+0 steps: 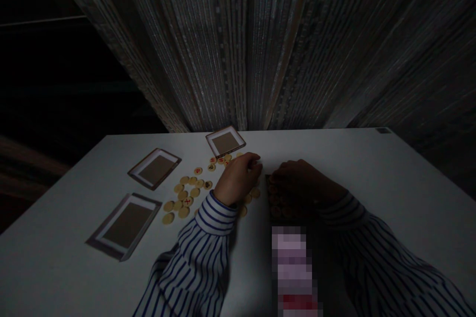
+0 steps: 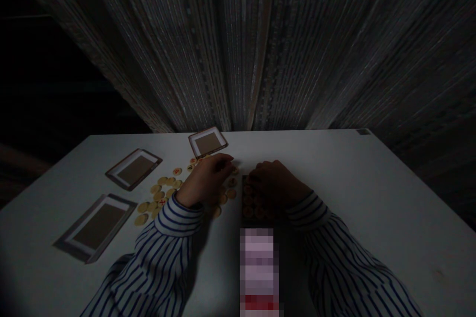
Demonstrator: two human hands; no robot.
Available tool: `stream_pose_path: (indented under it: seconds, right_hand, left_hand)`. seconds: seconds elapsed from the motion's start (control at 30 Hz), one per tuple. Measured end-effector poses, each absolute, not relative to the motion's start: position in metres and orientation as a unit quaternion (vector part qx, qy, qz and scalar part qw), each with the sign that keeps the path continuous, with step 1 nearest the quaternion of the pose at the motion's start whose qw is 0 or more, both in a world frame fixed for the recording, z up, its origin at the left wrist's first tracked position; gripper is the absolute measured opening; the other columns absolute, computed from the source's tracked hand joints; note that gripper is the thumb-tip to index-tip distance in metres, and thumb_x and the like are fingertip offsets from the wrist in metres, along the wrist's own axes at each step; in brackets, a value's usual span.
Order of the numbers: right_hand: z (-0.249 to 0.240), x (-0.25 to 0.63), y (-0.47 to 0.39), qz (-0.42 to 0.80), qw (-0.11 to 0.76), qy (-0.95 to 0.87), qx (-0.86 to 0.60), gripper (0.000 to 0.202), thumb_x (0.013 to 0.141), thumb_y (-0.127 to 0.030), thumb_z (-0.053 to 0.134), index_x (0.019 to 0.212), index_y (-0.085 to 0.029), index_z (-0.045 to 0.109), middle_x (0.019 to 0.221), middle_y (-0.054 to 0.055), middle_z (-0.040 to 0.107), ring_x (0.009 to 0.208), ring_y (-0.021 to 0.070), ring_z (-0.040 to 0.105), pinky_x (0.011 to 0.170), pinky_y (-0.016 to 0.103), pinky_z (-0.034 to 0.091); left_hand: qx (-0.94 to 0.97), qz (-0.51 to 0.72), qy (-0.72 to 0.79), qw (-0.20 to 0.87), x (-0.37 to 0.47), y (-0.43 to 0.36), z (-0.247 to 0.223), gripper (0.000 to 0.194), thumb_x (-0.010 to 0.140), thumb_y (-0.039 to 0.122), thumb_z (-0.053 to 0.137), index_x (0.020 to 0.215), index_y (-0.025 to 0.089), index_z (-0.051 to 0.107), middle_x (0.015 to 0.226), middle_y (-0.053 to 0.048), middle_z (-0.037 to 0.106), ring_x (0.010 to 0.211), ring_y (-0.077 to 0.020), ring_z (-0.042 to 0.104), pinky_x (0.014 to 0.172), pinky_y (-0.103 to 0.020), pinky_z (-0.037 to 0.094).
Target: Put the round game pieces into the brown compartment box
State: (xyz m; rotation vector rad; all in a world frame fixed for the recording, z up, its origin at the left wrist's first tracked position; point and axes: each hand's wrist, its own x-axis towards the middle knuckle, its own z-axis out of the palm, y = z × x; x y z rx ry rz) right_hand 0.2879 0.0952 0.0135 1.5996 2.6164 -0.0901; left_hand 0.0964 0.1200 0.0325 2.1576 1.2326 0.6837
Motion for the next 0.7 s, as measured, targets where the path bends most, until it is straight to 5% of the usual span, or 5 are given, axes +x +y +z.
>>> stream_pose_path:
  seconds: [0.7]
  right_hand:
    - [0.0106,0.2880,0.0950,-0.039,0.019,0.858,0.512,0.026,0.088,-0.031,0.043,0.091,-0.021,0.067,0.086,0.005,0.069,0.079,0.0183,0.063,0.063,0.028,0.037]
  left_hand:
    - [0.807,0.249,0.455,0.282,0.0964,0.1186,0.0365,0.023,0.080,0.024,0.051,0.097,0.015,0.063,0.079,-0.004,0.065,0.074,-0.0159,0.058,0.067,-0.027,0.043]
